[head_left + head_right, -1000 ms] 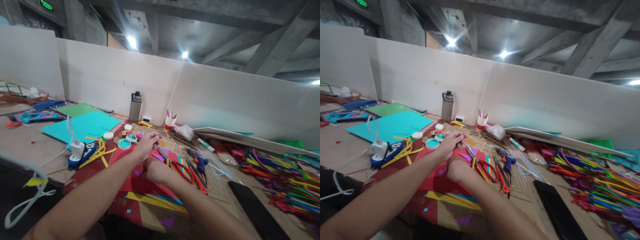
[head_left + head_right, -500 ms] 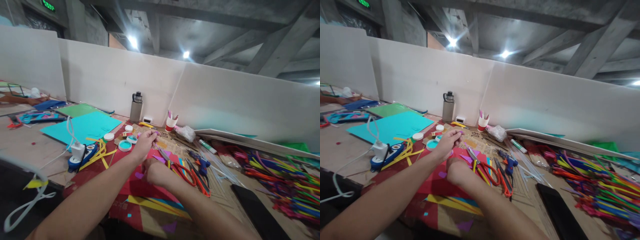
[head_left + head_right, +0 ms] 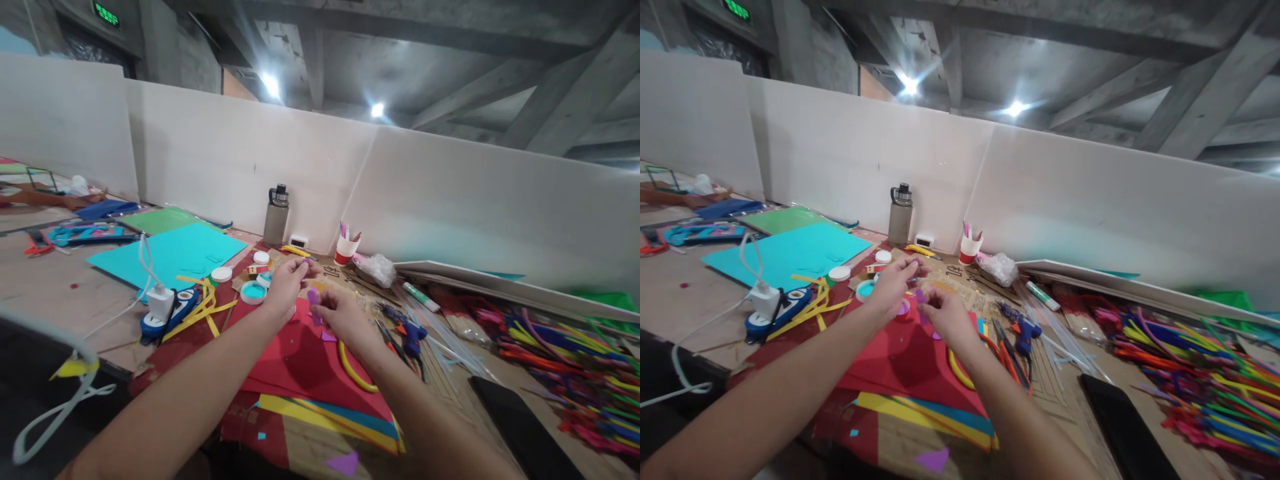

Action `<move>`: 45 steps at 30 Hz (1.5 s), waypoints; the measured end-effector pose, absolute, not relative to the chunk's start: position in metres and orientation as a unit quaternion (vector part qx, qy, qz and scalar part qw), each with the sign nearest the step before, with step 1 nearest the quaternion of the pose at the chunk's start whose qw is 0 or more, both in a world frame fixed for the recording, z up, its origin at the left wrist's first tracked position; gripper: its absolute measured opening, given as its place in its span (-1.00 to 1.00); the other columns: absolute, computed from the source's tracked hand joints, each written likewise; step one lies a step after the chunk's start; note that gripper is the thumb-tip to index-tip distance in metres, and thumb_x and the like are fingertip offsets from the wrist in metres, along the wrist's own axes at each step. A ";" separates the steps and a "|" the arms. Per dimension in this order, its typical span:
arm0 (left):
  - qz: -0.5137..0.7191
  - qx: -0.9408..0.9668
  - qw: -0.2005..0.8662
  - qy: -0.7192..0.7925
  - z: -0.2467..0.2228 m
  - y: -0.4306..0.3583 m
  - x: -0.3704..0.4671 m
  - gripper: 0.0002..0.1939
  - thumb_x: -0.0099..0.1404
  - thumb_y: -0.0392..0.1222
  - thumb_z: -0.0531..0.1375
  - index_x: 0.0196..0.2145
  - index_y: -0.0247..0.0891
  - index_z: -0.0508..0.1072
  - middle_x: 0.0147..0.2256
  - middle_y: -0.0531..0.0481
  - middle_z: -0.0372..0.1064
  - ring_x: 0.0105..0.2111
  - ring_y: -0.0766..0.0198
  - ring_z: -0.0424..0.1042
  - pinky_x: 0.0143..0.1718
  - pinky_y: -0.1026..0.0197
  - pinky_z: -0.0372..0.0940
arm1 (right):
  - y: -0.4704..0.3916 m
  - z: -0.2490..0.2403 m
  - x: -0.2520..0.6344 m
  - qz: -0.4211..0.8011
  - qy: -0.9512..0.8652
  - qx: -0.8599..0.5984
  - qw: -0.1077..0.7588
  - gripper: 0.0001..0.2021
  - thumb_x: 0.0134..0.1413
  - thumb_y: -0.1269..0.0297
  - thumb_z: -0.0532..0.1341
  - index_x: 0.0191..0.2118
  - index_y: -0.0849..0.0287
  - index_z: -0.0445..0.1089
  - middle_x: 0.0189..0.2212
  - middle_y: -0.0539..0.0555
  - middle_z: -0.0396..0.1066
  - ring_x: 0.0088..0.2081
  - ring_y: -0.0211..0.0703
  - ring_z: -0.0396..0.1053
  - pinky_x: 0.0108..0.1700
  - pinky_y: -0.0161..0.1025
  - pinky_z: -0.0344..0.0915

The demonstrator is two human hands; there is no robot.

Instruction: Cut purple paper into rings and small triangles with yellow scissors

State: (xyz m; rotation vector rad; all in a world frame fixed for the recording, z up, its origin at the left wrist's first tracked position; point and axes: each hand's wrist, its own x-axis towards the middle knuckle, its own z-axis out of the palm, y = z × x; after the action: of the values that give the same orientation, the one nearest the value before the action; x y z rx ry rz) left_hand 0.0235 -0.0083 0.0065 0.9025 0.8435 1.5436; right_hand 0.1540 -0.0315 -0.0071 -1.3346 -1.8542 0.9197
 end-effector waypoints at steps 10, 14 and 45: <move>0.603 0.258 0.692 0.300 0.001 -0.012 0.034 -0.91 0.11 -0.41 0.24 -0.40 -0.29 0.47 -0.48 0.05 0.41 -0.53 0.43 0.36 -0.48 0.36 0.27 | -0.012 0.005 0.145 0.457 -0.579 -0.439 0.513 -0.69 -0.18 0.11 0.30 -0.33 0.23 0.38 -0.57 -0.07 0.33 -0.62 -0.38 0.17 -0.59 -0.40 0.11; 0.606 0.248 0.699 0.288 0.000 -0.013 0.034 -0.94 0.11 -0.36 0.27 -0.39 -0.29 0.47 -0.48 0.04 0.41 -0.53 0.41 0.37 -0.49 0.35 0.26 | -0.006 -0.001 0.146 0.436 -0.585 -0.450 0.515 -0.66 -0.17 0.10 0.30 -0.29 0.25 0.39 -0.59 -0.08 0.32 -0.63 -0.37 0.16 -0.61 -0.39 0.10; 0.320 0.942 0.053 -0.081 0.010 -0.091 0.051 -0.70 0.31 -0.02 0.03 -0.40 0.02 0.55 -0.16 0.13 0.53 -0.11 0.28 0.47 -0.15 0.23 0.34 | -0.024 0.005 0.003 0.304 -0.938 -0.166 0.006 -0.85 0.07 0.25 0.29 -0.39 0.24 0.44 -0.50 -0.09 0.37 -0.46 -0.37 0.26 -0.46 -0.42 0.05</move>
State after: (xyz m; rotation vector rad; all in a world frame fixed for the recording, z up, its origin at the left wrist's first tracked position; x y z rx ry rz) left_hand 0.0510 -0.0906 0.0098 2.8637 -0.2468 0.9735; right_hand 0.0026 -0.0243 0.0047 -0.5181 -2.9364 0.9523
